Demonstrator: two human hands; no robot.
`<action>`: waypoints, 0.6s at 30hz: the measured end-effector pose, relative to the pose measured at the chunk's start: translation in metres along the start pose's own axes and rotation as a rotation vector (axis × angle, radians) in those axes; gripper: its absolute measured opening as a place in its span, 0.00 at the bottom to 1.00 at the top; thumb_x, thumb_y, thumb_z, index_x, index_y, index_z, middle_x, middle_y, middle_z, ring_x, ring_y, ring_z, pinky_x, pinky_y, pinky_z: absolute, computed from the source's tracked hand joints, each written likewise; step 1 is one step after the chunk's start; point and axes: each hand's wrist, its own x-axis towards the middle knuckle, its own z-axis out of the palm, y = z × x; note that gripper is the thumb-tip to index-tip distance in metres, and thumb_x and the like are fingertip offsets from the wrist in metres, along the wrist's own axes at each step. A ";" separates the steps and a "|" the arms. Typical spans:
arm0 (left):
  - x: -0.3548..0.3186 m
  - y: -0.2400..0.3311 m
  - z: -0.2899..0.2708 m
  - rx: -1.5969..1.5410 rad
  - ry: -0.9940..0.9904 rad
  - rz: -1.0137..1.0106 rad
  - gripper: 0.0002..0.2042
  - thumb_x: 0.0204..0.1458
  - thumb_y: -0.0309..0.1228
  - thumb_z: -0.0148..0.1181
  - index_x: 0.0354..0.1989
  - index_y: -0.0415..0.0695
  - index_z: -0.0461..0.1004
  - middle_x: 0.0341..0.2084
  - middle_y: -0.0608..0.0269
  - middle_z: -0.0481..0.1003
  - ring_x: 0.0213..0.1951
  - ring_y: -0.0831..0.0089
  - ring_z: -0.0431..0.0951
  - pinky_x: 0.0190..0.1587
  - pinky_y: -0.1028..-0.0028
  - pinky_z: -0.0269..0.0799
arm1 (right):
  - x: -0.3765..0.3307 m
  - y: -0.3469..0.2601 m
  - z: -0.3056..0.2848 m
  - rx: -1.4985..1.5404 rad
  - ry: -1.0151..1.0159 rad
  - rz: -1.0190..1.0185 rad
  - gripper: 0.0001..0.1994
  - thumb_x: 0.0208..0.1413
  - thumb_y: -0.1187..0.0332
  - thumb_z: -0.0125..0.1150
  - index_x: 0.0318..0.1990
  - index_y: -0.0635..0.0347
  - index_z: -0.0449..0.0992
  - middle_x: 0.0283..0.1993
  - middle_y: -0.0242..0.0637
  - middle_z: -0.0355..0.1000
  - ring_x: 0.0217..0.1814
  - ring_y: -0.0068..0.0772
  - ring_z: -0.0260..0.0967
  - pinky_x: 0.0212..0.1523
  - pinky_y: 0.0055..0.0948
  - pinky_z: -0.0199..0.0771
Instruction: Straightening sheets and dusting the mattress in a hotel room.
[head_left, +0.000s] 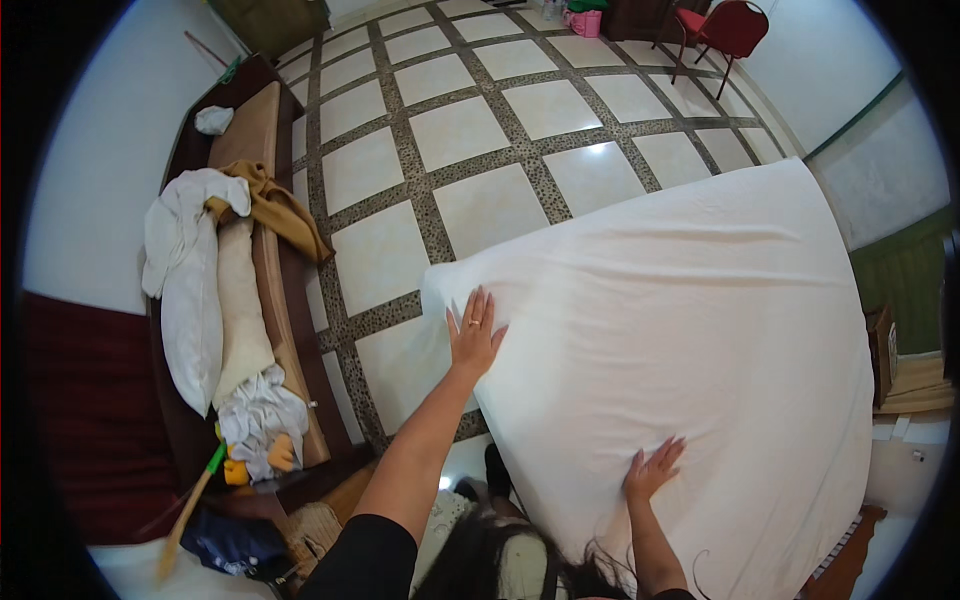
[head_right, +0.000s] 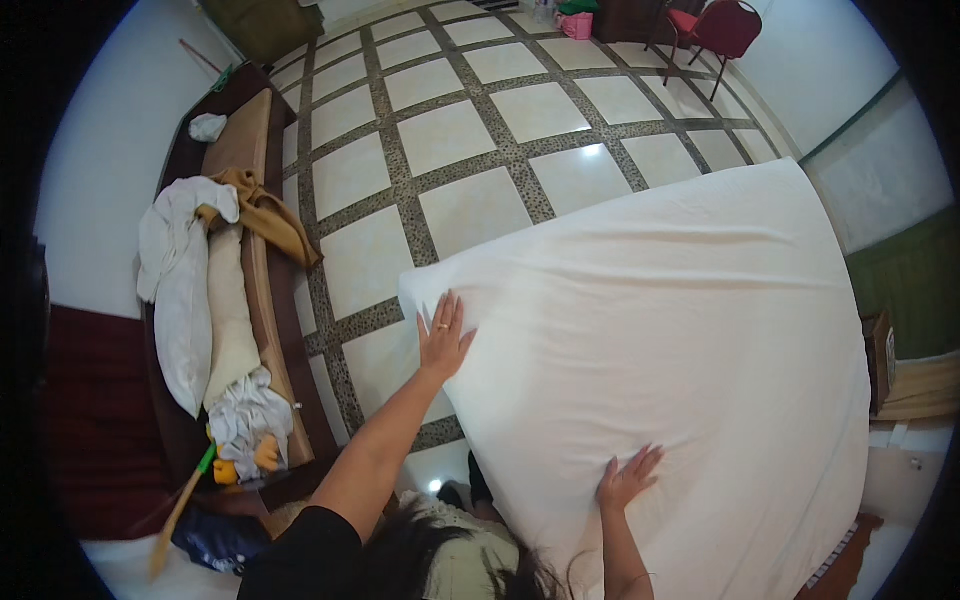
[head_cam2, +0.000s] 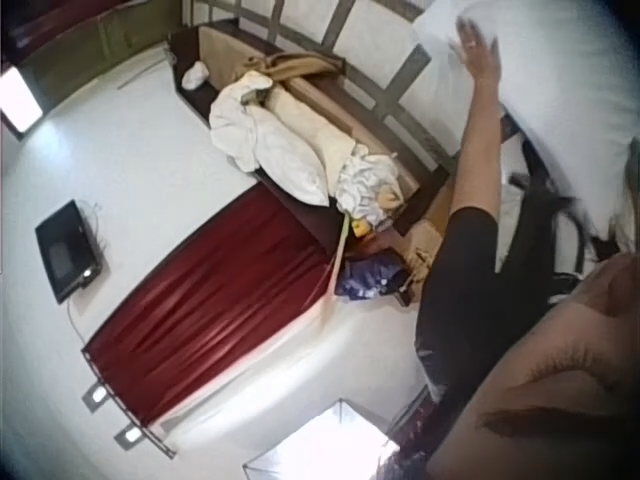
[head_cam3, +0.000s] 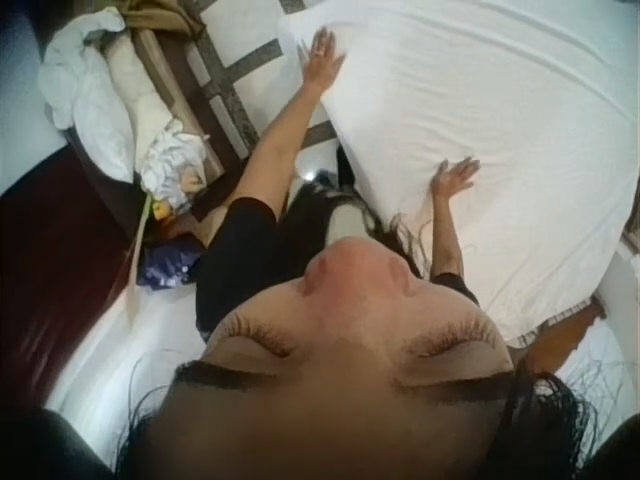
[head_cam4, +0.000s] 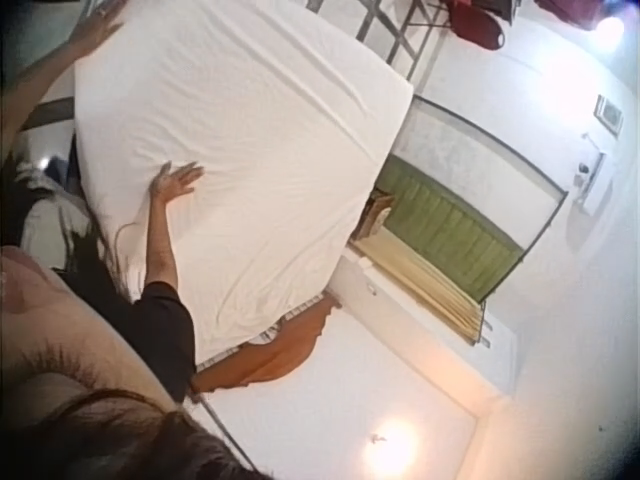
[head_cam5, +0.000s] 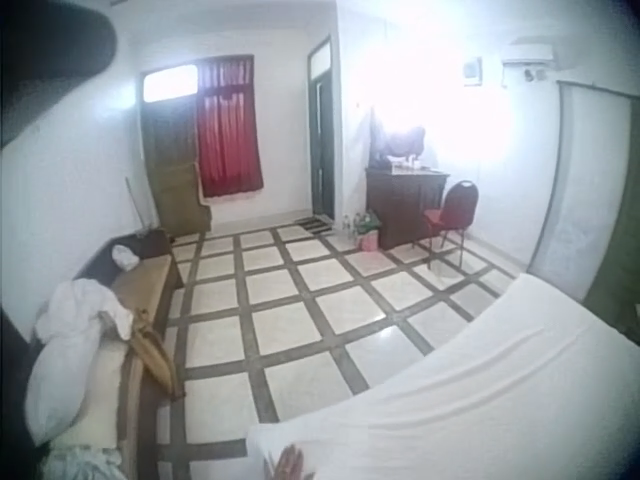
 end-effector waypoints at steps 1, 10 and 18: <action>0.019 -0.011 0.000 0.028 -0.002 0.010 0.33 0.52 0.48 0.49 0.63 0.48 0.48 0.64 0.61 0.45 0.65 0.68 0.45 0.61 0.46 0.34 | 0.021 -0.025 0.006 0.052 0.017 -0.025 0.36 0.54 0.51 0.44 0.66 0.56 0.40 0.70 0.41 0.32 0.72 0.42 0.24 0.62 0.60 0.23; 0.118 -0.043 0.026 -0.078 -0.109 0.102 0.39 0.46 0.58 0.50 0.63 0.48 0.48 0.62 0.59 0.49 0.62 0.62 0.50 0.60 0.49 0.39 | 0.258 -0.280 0.045 0.024 0.158 0.188 0.37 0.53 0.45 0.43 0.66 0.51 0.42 0.70 0.38 0.33 0.72 0.39 0.25 0.62 0.61 0.26; 0.147 -0.064 0.011 -0.219 -0.373 0.252 0.44 0.46 0.54 0.52 0.63 0.38 0.41 0.64 0.50 0.41 0.65 0.55 0.41 0.61 0.50 0.38 | 0.328 -0.328 0.055 -0.041 0.209 0.275 0.35 0.54 0.48 0.41 0.66 0.52 0.40 0.70 0.37 0.32 0.72 0.37 0.26 0.63 0.57 0.25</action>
